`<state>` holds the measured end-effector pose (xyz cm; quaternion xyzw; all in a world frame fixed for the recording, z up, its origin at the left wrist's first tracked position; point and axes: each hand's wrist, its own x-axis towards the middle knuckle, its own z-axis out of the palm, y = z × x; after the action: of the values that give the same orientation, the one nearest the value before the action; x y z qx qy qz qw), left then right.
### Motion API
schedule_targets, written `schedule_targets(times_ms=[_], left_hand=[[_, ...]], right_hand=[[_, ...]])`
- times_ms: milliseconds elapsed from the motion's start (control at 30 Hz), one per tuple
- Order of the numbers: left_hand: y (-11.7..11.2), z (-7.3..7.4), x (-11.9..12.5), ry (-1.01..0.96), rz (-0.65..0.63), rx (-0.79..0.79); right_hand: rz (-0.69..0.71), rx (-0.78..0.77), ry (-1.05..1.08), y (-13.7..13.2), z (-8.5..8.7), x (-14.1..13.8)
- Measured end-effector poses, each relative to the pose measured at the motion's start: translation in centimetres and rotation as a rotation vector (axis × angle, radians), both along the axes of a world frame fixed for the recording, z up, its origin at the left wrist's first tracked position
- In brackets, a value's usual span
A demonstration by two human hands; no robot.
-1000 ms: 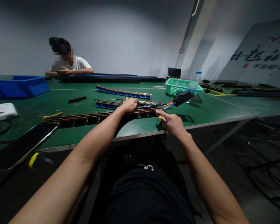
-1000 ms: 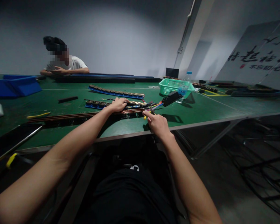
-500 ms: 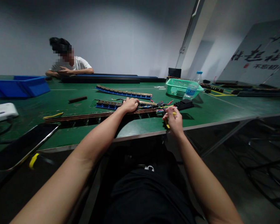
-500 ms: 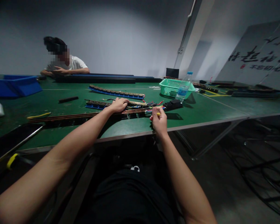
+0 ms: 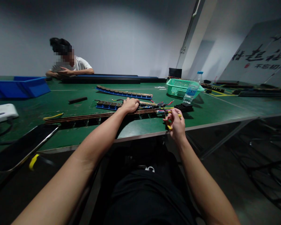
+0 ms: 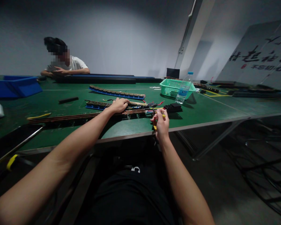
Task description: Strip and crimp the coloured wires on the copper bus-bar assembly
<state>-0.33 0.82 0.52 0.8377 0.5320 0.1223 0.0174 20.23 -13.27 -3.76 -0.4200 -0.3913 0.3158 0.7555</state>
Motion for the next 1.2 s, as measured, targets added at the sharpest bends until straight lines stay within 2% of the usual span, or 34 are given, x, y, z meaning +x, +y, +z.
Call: schedule_targets(times_ms=[133, 200, 267, 367, 533, 633, 733, 833, 1033, 1200], left_hand=[[0.3, -0.2, -0.1, -0.004, -0.012, 0.008], [0.4, -0.4, -0.1, -0.001, -0.008, 0.009], [0.5, -0.4, -0.2, 0.005, -0.006, 0.004], [0.3, -0.3, -0.2, 0.010, -0.011, -0.002], [0.1, -0.1, -0.1, 0.006, -0.012, -0.005], [0.0, -0.1, -0.1, 0.008, -0.014, -0.001], [0.0, -0.1, -0.1, 0.010, -0.012, -0.003], [0.0, -0.1, -0.1, 0.008, -0.010, -0.008], [0.2, -0.2, -0.1, -0.004, -0.016, -0.009], [0.1, -0.2, -0.1, -0.002, -0.016, -0.008]], right_hand=[[-0.125, 0.024, -0.495, -2.4, -1.3, -1.4], [-0.142, 0.045, -0.590, -3.4, -1.5, -2.0], [-0.149, 0.087, -0.545, -3.7, -1.3, -2.3], [-0.118, 0.144, -0.341, -3.4, 0.1, -1.9], [-0.076, 0.097, -0.084, -3.5, 2.9, -0.1], [-0.084, 0.101, 0.016, -3.6, 3.7, 0.9], [-0.101, 0.177, 0.036, -2.6, 3.9, 1.7], [-0.106, 0.207, 0.024, -0.4, 3.7, 2.7], [-0.009, 0.118, 0.028, 3.8, 2.9, 3.6], [-0.030, 0.084, 0.085, 4.6, 2.1, 2.8]])
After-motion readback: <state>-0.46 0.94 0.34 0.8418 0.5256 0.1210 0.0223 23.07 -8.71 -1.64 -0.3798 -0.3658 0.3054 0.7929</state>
